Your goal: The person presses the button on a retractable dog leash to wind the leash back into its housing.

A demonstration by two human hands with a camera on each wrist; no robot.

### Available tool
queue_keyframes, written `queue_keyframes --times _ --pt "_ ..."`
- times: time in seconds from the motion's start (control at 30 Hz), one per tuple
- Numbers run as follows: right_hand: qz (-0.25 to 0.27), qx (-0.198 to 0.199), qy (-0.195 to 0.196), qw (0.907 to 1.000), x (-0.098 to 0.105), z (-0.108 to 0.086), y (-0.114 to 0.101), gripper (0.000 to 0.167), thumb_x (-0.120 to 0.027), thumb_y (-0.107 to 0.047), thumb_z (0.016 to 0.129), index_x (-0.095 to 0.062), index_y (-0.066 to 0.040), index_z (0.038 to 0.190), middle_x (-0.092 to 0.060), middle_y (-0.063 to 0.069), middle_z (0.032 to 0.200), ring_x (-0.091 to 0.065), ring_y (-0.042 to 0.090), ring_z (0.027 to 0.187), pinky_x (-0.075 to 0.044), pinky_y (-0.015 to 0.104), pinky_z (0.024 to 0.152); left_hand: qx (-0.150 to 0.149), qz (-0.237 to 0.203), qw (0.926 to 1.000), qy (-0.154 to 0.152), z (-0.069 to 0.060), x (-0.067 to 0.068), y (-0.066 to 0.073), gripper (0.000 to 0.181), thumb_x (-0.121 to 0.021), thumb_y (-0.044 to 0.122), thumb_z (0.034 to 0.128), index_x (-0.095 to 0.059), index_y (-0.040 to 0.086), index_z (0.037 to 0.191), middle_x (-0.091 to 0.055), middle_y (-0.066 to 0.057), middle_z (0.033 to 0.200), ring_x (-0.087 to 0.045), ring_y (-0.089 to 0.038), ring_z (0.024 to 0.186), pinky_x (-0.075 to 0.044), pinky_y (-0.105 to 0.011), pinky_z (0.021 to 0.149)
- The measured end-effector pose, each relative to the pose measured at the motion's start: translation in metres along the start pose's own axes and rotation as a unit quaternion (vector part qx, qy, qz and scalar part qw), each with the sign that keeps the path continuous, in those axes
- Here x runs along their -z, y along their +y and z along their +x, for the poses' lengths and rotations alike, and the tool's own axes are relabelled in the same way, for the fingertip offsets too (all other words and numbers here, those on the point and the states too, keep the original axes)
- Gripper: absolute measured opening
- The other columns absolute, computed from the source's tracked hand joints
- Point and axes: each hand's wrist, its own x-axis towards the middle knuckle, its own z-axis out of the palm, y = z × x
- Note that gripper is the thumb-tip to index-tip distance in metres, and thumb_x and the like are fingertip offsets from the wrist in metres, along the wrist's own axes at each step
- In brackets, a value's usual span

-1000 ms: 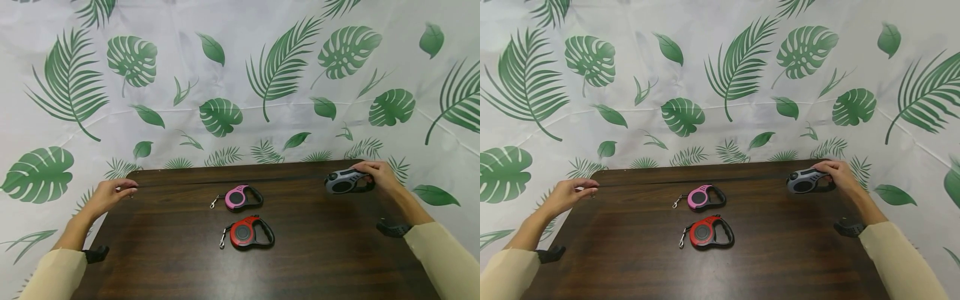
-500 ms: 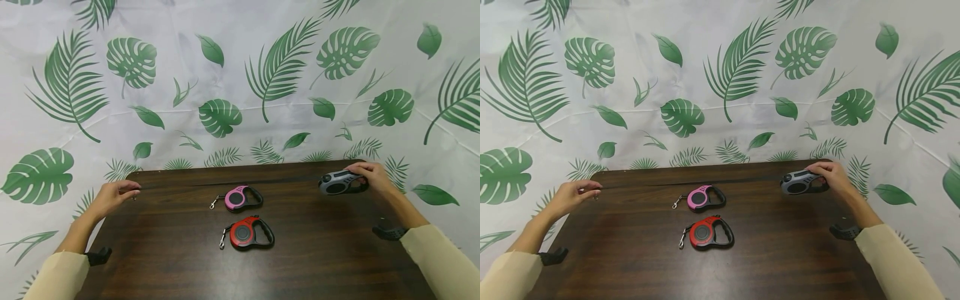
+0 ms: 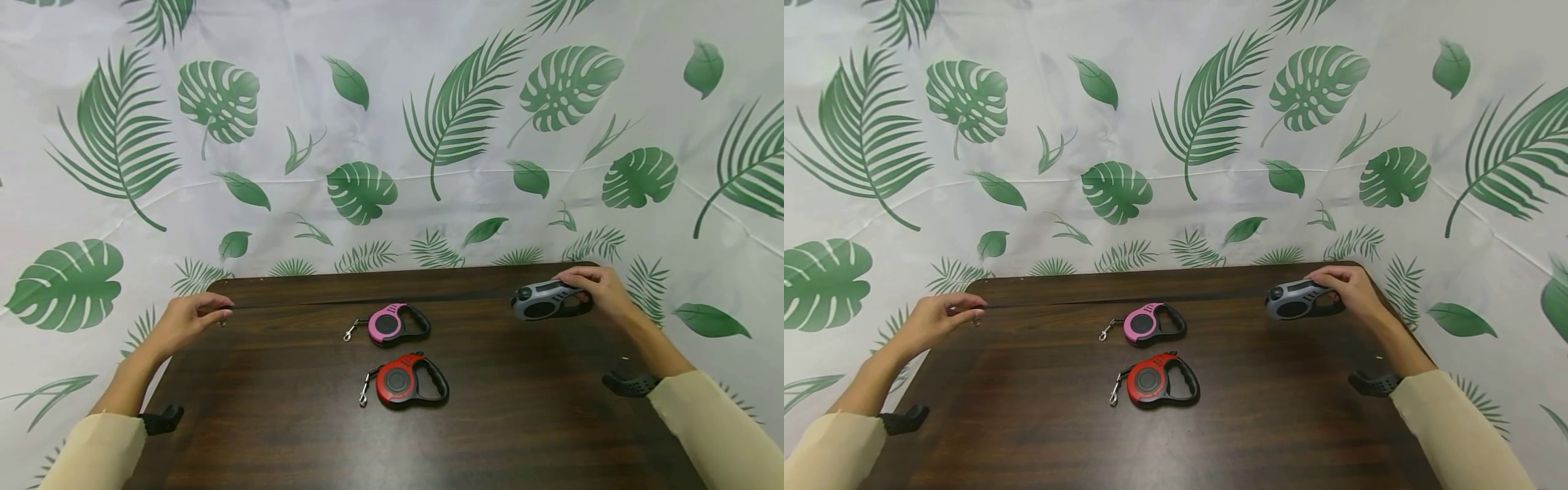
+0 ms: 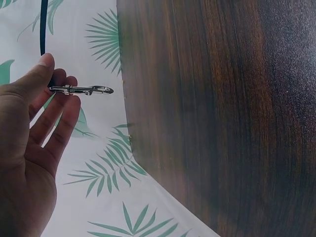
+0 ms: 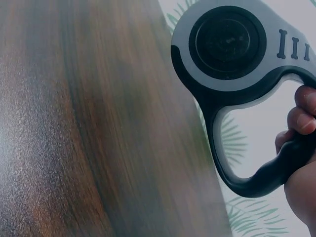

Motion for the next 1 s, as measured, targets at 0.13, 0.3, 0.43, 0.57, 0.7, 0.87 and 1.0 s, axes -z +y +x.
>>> queue_keyframes --times 0.13,0.3,0.43,0.57,0.7,0.87,1.0 --pt "0.002 0.006 -0.003 1.0000 -0.004 0.000 -0.003 0.018 -0.062 -0.003 0.105 -0.080 0.001 0.108 -0.073 -0.016 0.089 -0.050 0.020 0.058 -0.042 0.034 0.051 -0.001 -0.002 1.0000 -0.004 0.000 -0.001 0.001 0.013 -0.079 0.003 0.0943 -0.078 0.001 0.107 -0.079 -0.010 0.094 -0.077 -0.026 0.078 -0.056 -0.021 0.065" --pt "0.019 0.014 -0.006 0.9997 -0.009 0.002 -0.003 0.018 -0.061 0.000 0.105 -0.078 0.004 0.107 -0.074 -0.015 0.089 -0.049 0.021 0.058 -0.041 0.033 0.051 -0.004 -0.005 1.0000 -0.006 0.000 -0.001 0.003 0.013 -0.079 0.003 0.0946 -0.078 0.003 0.108 -0.079 -0.009 0.095 -0.077 -0.022 0.078 -0.057 -0.021 0.065" --pt "0.030 0.021 -0.008 0.9993 -0.014 0.003 -0.006 0.018 -0.060 0.001 0.105 -0.077 0.006 0.106 -0.075 -0.013 0.089 -0.049 0.021 0.058 -0.041 0.034 0.051 -0.012 -0.008 0.9999 -0.006 0.001 -0.003 0.005 0.013 -0.079 0.004 0.0947 -0.078 0.004 0.108 -0.079 -0.009 0.096 -0.076 -0.020 0.078 -0.057 -0.022 0.065" --pt "0.042 0.026 -0.015 0.9987 -0.018 0.004 -0.008 0.018 -0.060 0.001 0.105 -0.077 0.007 0.106 -0.075 -0.012 0.089 -0.047 0.022 0.059 -0.039 0.035 0.051 -0.029 -0.009 0.9995 -0.001 0.003 -0.005 0.007 0.013 -0.079 0.002 0.0936 -0.078 0.003 0.107 -0.079 -0.009 0.095 -0.077 -0.023 0.076 -0.057 -0.021 0.064" --pt "0.046 0.028 -0.018 0.9984 -0.022 0.004 -0.010 0.018 -0.060 0.002 0.104 -0.076 0.009 0.106 -0.075 -0.011 0.088 -0.047 0.023 0.059 -0.039 0.034 0.051 -0.043 -0.012 0.9990 0.001 0.005 -0.007 0.008 0.013 -0.079 0.000 0.0929 -0.079 0.003 0.106 -0.079 -0.009 0.094 -0.077 -0.025 0.075 -0.057 -0.021 0.063" --pt "0.042 0.023 -0.009 0.9988 -0.026 0.004 -0.013 0.017 -0.060 0.002 0.104 -0.075 0.010 0.106 -0.075 -0.011 0.087 -0.048 0.022 0.059 -0.040 0.033 0.052 -0.039 -0.022 0.9990 -0.002 0.006 -0.009 0.011 0.013 -0.079 0.000 0.0931 -0.078 0.003 0.106 -0.079 -0.009 0.094 -0.077 -0.026 0.075 -0.056 -0.021 0.062" --pt "0.041 0.020 -0.002 0.9990 -0.029 0.003 -0.014 0.018 -0.060 0.000 0.105 -0.075 0.010 0.107 -0.074 -0.011 0.087 -0.048 0.021 0.060 -0.041 0.033 0.052 -0.036 -0.025 0.9990 -0.003 0.007 -0.009 0.014 0.013 -0.080 0.001 0.0930 -0.079 0.002 0.105 -0.079 -0.009 0.093 -0.077 -0.023 0.074 -0.056 -0.019 0.062"
